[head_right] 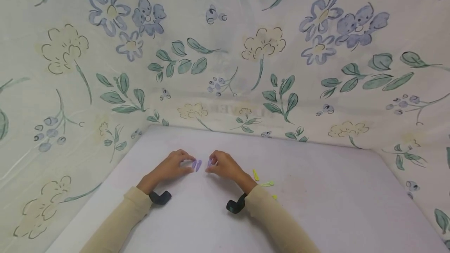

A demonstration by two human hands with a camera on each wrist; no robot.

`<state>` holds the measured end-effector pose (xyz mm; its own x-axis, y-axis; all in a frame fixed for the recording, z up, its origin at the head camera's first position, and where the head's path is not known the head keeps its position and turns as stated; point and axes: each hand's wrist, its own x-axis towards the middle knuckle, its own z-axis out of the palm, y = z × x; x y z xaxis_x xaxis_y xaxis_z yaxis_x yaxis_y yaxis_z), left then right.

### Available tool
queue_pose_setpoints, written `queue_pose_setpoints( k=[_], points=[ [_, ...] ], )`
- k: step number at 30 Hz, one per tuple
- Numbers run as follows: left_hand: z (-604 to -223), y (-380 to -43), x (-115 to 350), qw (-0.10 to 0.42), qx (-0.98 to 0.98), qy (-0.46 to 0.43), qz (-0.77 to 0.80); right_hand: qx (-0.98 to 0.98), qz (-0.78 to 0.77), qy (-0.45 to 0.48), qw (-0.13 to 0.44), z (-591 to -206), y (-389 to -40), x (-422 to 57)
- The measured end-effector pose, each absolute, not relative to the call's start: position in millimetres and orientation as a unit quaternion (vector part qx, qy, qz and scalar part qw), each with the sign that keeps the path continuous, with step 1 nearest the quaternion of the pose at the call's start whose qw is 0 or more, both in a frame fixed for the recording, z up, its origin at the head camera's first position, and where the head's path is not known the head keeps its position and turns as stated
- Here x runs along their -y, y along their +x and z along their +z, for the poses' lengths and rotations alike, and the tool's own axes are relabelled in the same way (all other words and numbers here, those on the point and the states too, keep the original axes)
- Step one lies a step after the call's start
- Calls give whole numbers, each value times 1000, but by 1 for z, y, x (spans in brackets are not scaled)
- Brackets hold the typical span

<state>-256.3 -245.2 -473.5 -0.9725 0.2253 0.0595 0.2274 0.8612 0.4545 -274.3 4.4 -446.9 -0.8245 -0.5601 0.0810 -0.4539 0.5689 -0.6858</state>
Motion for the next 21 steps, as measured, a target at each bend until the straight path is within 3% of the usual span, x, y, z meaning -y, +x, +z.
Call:
queue_pose_setpoints(
  k=[21],
  points=[
    [-467,-253,245,5,960,-130,-247,-911,-312,-263,57,-459,-274,23]
  ],
)
